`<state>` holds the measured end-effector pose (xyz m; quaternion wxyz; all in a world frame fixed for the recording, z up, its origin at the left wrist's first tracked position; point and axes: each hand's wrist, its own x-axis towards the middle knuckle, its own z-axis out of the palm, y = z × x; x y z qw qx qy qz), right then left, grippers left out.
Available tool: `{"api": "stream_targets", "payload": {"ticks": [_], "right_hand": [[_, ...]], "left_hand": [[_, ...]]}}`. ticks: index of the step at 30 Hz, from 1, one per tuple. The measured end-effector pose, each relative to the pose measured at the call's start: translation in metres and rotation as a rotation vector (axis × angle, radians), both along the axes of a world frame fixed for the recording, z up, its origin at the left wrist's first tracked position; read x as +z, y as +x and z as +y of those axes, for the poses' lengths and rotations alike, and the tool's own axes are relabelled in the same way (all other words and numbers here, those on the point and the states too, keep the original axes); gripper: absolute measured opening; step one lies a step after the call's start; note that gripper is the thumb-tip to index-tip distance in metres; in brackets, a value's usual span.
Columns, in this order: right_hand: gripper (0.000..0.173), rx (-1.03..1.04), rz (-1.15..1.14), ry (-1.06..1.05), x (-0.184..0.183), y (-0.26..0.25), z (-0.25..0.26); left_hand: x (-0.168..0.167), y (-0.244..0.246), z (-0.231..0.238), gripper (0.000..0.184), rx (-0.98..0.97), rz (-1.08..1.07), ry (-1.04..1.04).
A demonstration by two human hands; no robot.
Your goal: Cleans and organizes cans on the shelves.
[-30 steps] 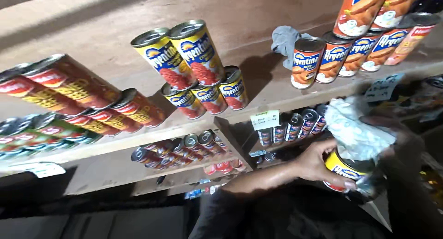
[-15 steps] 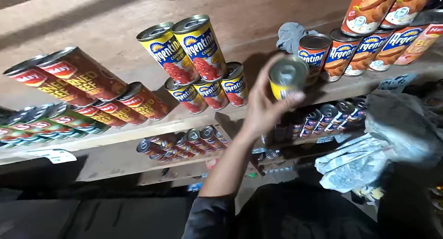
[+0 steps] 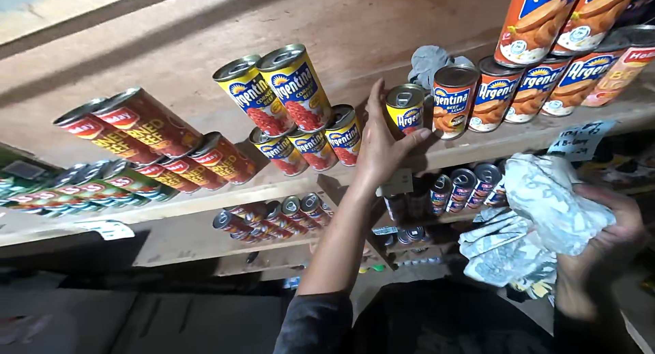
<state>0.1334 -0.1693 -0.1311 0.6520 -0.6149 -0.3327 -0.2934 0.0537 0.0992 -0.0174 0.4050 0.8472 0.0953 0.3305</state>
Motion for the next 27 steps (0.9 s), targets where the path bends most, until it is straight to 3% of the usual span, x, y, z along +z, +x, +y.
{"api": "stream_targets", "payload": {"ticks": [9, 15, 17, 19, 21, 23, 25, 27], "right_hand": [[0.028, 0.157, 0.009, 0.082, -0.002, 0.005, 0.013], [0.031, 0.209, -0.026, 0.070, -0.006, 0.008, 0.018], [0.031, 0.229, -0.036, 0.076, -0.008, 0.011, 0.020], [0.030, 0.242, -0.033, 0.098, -0.010, 0.013, 0.022], [0.027, 0.243, -0.029, 0.106, -0.009, 0.014, 0.023], [0.025, 0.231, -0.032, 0.080, -0.006, 0.013, 0.022], [0.023, 0.225, -0.048, 0.056, -0.003, 0.012, 0.021], [0.023, 0.239, -0.065, 0.050, -0.004, 0.014, 0.023]], "left_hand": [[0.003, 0.000, 0.001, 0.102, -0.109, 0.078, 0.041], [0.000, 0.001, -0.002, 0.105, -0.068, 0.057, 0.043], [-0.003, -0.010, -0.013, 0.105, 0.009, -0.037, 0.157], [0.000, -0.031, -0.025, 0.094, 0.096, -0.229, 0.373], [0.017, -0.058, -0.021, 0.073, 0.180, -0.444, 0.572], [0.053, -0.085, 0.005, 0.066, 0.297, -0.474, 0.767], [0.100, -0.106, 0.037, 0.074, 0.328, -0.262, 0.878], [0.142, -0.115, 0.065, 0.083, 0.273, 0.087, 0.877]]}}
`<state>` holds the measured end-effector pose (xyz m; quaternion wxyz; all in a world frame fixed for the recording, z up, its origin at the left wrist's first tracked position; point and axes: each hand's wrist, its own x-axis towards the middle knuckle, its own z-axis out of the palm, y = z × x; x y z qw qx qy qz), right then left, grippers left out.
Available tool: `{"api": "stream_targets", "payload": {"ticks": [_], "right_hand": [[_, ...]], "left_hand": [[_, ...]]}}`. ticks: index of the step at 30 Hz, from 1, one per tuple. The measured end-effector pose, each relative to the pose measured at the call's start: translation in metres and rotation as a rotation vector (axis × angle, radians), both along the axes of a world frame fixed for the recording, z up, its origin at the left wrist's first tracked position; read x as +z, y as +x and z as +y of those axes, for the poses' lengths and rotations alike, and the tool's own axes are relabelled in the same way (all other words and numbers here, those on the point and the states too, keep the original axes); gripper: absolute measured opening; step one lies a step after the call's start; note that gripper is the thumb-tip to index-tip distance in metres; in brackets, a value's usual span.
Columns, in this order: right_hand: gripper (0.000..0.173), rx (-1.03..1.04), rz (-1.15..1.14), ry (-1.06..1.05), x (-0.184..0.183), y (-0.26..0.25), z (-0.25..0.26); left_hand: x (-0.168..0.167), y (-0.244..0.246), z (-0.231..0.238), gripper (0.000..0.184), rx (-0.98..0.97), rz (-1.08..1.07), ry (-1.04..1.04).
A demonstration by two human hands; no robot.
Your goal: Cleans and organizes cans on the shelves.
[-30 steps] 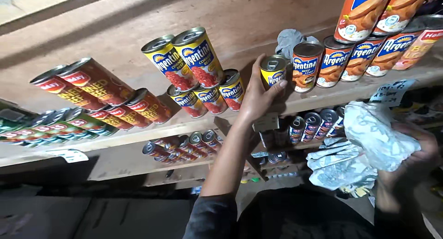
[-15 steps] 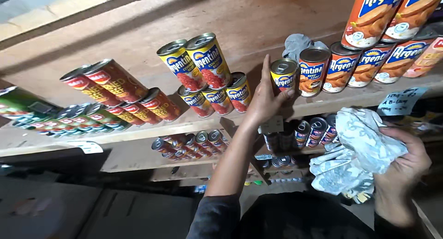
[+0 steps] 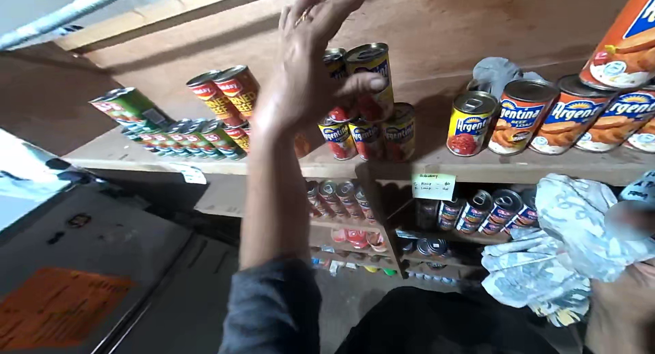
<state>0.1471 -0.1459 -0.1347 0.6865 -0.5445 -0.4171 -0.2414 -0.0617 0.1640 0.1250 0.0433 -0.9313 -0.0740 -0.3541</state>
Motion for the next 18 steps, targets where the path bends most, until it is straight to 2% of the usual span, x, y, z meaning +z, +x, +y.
{"api": "stream_targets", "payload": {"ticks": [3, 5, 7, 9, 11, 14, 15, 16, 17, 18], "right_hand": [[0.028, 0.051, -0.003, 0.011, -0.002, 0.002, 0.005], [0.029, 0.066, 0.006, 0.004, -0.003, 0.001, 0.007], [0.030, 0.080, 0.010, 0.009, -0.004, 0.000, 0.007], [0.030, 0.094, 0.024, 0.013, -0.003, -0.001, 0.007], [0.029, 0.101, 0.072, 0.028, 0.000, -0.004, 0.007], [0.028, 0.052, 0.371, 0.088, 0.011, -0.029, 0.010], [0.032, 0.004, 0.555, 0.058, 0.022, -0.045, 0.011], [0.028, -0.032, 0.742, 0.033, 0.034, -0.060, 0.015], [0.021, -0.007, 0.871, 0.048, 0.040, -0.067, 0.019], [0.023, 0.033, 0.953, 0.064, 0.040, -0.071, 0.021]], "left_hand": [[0.033, 0.010, 0.024, 0.080, 0.028, 0.353, -0.074], [0.037, 0.019, 0.024, 0.068, 0.030, 0.458, -0.098], [0.034, 0.024, 0.024, 0.056, 0.001, 0.429, -0.106], [0.027, 0.019, 0.015, 0.060, -0.087, 0.289, -0.124], [0.013, 0.015, -0.007, 0.066, -0.258, 0.074, -0.183], [-0.048, 0.029, -0.070, 0.072, -0.621, -0.220, -0.458], [-0.078, 0.039, -0.095, 0.071, -0.697, -0.280, -0.551], [-0.110, 0.052, -0.116, 0.069, -0.755, -0.320, -0.623], [-0.142, 0.066, -0.133, 0.065, -0.804, -0.337, -0.674], [-0.170, 0.081, -0.146, 0.062, -0.834, -0.363, -0.701]]}}
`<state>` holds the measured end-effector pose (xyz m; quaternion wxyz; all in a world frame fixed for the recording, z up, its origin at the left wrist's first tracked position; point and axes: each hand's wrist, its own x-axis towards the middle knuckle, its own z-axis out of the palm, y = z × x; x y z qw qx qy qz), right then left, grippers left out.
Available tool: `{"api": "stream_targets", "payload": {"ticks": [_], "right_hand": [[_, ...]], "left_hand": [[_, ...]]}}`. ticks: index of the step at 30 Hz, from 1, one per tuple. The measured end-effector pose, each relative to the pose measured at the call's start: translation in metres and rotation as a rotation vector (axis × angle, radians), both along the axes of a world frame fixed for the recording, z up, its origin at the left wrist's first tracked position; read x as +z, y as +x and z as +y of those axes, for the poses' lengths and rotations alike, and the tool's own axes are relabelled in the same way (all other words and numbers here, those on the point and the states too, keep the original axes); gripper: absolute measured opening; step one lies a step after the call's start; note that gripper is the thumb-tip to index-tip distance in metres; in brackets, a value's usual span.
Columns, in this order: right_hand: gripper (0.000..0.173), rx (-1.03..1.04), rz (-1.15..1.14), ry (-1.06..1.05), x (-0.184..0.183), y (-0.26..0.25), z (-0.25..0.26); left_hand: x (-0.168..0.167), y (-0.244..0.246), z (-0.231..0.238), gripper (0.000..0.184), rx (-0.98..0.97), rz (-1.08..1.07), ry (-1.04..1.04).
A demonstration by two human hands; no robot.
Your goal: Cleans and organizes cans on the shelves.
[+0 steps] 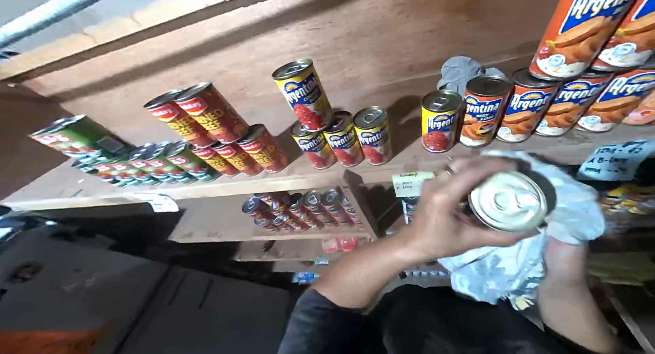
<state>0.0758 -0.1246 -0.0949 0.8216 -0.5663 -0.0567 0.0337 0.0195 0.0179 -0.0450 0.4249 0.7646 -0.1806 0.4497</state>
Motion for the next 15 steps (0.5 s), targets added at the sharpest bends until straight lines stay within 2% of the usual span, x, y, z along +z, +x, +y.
{"api": "stream_targets", "payload": {"ticks": [2, 4, 5, 6, 8, 10, 12, 15], "right_hand": [[0.026, 0.054, 0.097, -0.139, -0.002, -0.004, 0.000], [0.032, 0.077, 0.139, -0.325, -0.004, 0.001, 0.001], [0.034, 0.079, 0.080, -0.349, -0.012, 0.006, -0.001], [0.033, 0.049, -0.045, -0.327, -0.022, 0.014, -0.004], [0.020, -0.095, -0.380, -0.215, -0.046, 0.046, -0.014], [0.018, -0.237, -0.548, -0.223, -0.047, 0.067, -0.041], [0.031, -0.243, -0.683, -0.394, -0.031, 0.060, -0.066], [0.028, -0.109, -1.030, -0.677, -0.014, 0.053, -0.068]], "left_hand": [[-0.037, 0.023, -0.016, 0.062, -0.007, -0.036, -0.042], [-0.055, 0.037, -0.022, 0.067, 0.008, 0.011, -0.076], [-0.060, 0.041, -0.024, 0.069, 0.007, 0.072, -0.090], [-0.064, 0.043, -0.025, 0.068, -0.005, 0.139, -0.109], [-0.070, 0.047, -0.028, 0.066, -0.034, 0.246, -0.120], [-0.075, 0.053, -0.031, 0.064, -0.068, 0.329, -0.105], [-0.078, 0.059, -0.038, 0.064, -0.096, 0.416, -0.068], [-0.078, 0.069, -0.049, 0.054, -0.088, 0.553, -0.002]]}}
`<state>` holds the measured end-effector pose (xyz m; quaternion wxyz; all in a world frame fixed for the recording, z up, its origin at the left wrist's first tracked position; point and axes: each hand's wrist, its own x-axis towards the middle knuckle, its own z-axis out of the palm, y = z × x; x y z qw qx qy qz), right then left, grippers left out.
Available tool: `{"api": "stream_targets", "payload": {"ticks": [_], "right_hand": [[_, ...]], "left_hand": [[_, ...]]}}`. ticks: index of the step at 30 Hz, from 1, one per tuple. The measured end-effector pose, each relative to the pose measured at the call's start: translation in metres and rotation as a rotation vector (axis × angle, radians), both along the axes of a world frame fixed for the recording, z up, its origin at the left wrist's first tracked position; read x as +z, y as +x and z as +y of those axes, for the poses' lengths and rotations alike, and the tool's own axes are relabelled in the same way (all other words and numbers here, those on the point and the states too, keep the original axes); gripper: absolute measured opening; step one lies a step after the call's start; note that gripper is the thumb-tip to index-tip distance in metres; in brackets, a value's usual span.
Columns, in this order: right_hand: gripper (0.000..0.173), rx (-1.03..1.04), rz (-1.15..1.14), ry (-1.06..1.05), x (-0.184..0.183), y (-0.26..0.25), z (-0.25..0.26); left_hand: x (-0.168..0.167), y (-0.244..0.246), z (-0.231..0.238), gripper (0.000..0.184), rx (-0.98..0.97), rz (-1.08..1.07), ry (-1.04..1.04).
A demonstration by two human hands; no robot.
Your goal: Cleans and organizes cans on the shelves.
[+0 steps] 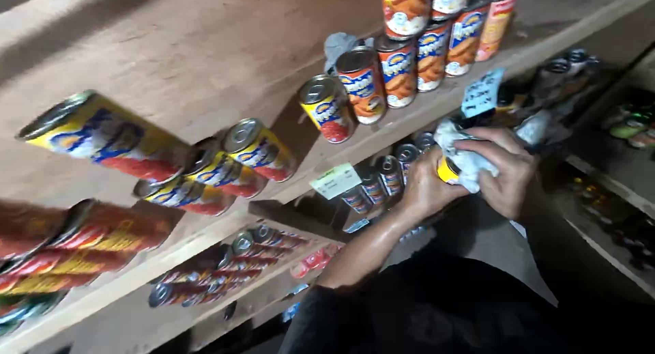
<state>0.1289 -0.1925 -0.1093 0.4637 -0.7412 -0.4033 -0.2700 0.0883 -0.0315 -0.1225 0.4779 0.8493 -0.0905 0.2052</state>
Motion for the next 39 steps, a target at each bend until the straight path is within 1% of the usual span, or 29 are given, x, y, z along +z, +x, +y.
{"api": "stream_targets", "payload": {"ticks": [3, 6, 7, 9, 11, 13, 14, 15, 17, 19, 21, 23, 25, 26, 27, 29, 30, 31, 32, 34, 37, 39], "right_hand": [[0.027, 0.028, -0.113, -0.273, 0.005, -0.003, -0.014], [0.027, 0.100, -0.122, -0.431, 0.006, 0.011, -0.033], [0.027, 0.086, -0.112, -0.455, 0.006, 0.018, -0.038], [0.025, -0.026, -0.049, -0.488, 0.008, 0.020, -0.043], [0.021, -0.184, 0.027, -0.568, 0.012, 0.008, -0.042], [0.018, -0.262, 0.102, -0.622, 0.017, -0.009, -0.042], [0.019, -0.244, 0.134, -0.611, 0.017, -0.015, -0.044], [0.022, -0.183, 0.177, -0.567, 0.017, -0.018, -0.047], [0.025, 0.000, 0.259, -0.391, 0.012, -0.020, -0.056], [0.026, 0.148, 0.241, -0.191, 0.001, -0.015, -0.068], [0.026, 0.219, 0.180, -0.021, -0.002, -0.013, -0.076], [0.023, 0.189, 0.163, 0.098, 0.003, -0.016, -0.080], [0.018, 0.137, 0.164, 0.170, 0.010, -0.016, -0.075], [0.018, 0.128, 0.162, 0.205, 0.012, -0.015, -0.069], [0.017, 0.141, 0.161, 0.228, 0.011, -0.012, -0.064], [0.017, 0.200, 0.169, 0.226, 0.003, -0.004, -0.056], [0.018, 0.228, 0.163, 0.222, 0.000, -0.001, -0.051], [0.021, 0.267, 0.152, 0.173, -0.005, 0.005, -0.047], [0.022, 0.295, 0.150, 0.154, -0.010, 0.010, -0.042], [0.017, 0.317, 0.158, 0.182, -0.017, 0.015, -0.030], [0.015, 0.350, 0.148, 0.223, -0.018, 0.017, -0.018], [0.015, 0.374, 0.139, 0.237, -0.019, 0.018, -0.015]], "left_hand": [[-0.001, 0.011, -0.003, 0.049, -0.045, 0.099, 0.034], [-0.005, 0.017, -0.012, 0.055, -0.134, 0.259, 0.038], [-0.005, 0.018, -0.015, 0.056, -0.152, 0.311, 0.030], [-0.003, 0.020, -0.020, 0.063, -0.166, 0.334, 0.005], [-0.004, 0.022, -0.025, 0.069, -0.139, 0.295, 0.011], [-0.010, 0.022, -0.031, 0.070, -0.132, 0.301, 0.040], [-0.015, 0.023, -0.033, 0.067, -0.144, 0.301, 0.067], [-0.017, 0.023, -0.035, 0.065, -0.167, 0.305, 0.089], [-0.014, 0.019, -0.034, 0.057, -0.256, 0.372, 0.104], [0.002, 0.012, -0.026, 0.063, -0.337, 0.393, 0.060], [0.026, -0.001, -0.010, 0.070, -0.372, 0.317, -0.003], [0.057, -0.022, 0.016, 0.070, -0.353, 0.125, -0.122], [0.092, -0.043, 0.047, 0.067, -0.297, -0.153, -0.248], [0.112, -0.051, 0.061, 0.066, -0.206, -0.272, -0.256], [0.133, -0.057, 0.075, 0.064, -0.072, -0.352, -0.214], [0.170, -0.054, 0.102, 0.062, 0.129, -0.431, -0.117], [0.183, -0.049, 0.114, 0.059, 0.203, -0.436, -0.067], [0.192, -0.041, 0.125, 0.052, 0.248, -0.427, -0.042], [0.198, -0.034, 0.134, 0.045, 0.274, -0.392, -0.037], [0.201, -0.022, 0.144, 0.040, 0.293, -0.317, -0.047], [0.193, -0.009, 0.154, 0.048, 0.293, -0.254, -0.057], [0.189, -0.006, 0.155, 0.047, 0.295, -0.234, -0.083]]}}
